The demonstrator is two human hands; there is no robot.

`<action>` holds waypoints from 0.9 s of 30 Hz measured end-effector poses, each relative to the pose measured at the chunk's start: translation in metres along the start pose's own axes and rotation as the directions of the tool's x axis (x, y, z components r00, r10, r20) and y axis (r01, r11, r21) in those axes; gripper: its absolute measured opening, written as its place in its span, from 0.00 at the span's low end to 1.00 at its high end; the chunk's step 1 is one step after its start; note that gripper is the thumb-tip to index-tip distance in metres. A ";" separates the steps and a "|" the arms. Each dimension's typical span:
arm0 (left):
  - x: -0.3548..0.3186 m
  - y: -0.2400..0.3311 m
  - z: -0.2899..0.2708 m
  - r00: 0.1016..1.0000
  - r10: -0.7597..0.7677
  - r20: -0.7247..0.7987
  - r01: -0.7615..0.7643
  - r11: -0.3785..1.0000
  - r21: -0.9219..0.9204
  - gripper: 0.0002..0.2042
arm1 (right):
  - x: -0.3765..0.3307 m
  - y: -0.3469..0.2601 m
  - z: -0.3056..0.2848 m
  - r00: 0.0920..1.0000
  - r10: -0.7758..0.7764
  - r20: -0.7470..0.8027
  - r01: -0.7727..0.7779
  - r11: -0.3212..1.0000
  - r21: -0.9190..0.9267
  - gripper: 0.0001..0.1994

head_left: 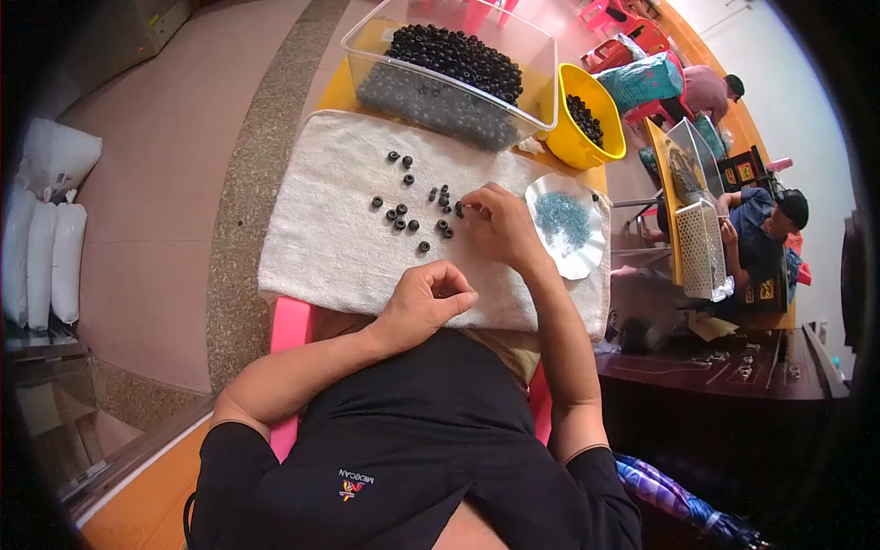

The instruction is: Sorting and inspecting small black components and clear beads on a cloth-covered workbench.

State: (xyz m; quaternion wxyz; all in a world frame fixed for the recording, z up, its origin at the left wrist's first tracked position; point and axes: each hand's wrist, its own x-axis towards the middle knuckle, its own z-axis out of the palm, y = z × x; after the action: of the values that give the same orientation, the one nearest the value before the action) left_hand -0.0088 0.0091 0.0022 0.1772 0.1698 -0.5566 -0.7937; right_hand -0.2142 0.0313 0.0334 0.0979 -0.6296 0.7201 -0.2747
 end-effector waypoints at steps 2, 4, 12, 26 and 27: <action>0.000 0.001 0.001 1.000 0.013 -0.002 -0.013 1.000 0.005 0.05 | 0.000 0.004 0.000 1.000 -0.024 -0.005 0.024 0.999 -0.027 0.08; -0.001 0.003 0.000 1.000 0.009 -0.001 -0.009 1.000 0.004 0.05 | 0.000 0.005 0.000 0.999 -0.049 -0.006 0.048 0.997 -0.054 0.09; 0.000 0.001 0.000 1.000 0.014 -0.002 -0.014 1.000 -0.016 0.05 | 0.000 0.000 0.001 0.999 -0.018 0.035 0.023 0.991 -0.131 0.12; 0.000 -0.004 -0.001 1.000 0.001 -0.015 -0.002 0.999 -0.041 0.05 | -0.005 -0.002 0.006 1.000 0.004 -0.006 -0.004 1.000 0.009 0.10; 0.000 -0.004 -0.001 1.000 0.000 -0.016 -0.001 0.999 -0.042 0.05 | -0.007 -0.003 0.006 0.999 0.032 -0.014 -0.031 0.998 0.056 0.09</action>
State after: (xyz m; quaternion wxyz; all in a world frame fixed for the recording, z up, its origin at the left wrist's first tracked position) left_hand -0.0085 0.0098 -0.0013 0.1853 0.1720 -0.5384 -0.8038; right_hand -0.2073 0.0359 0.0284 0.1145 -0.6132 0.7226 -0.2980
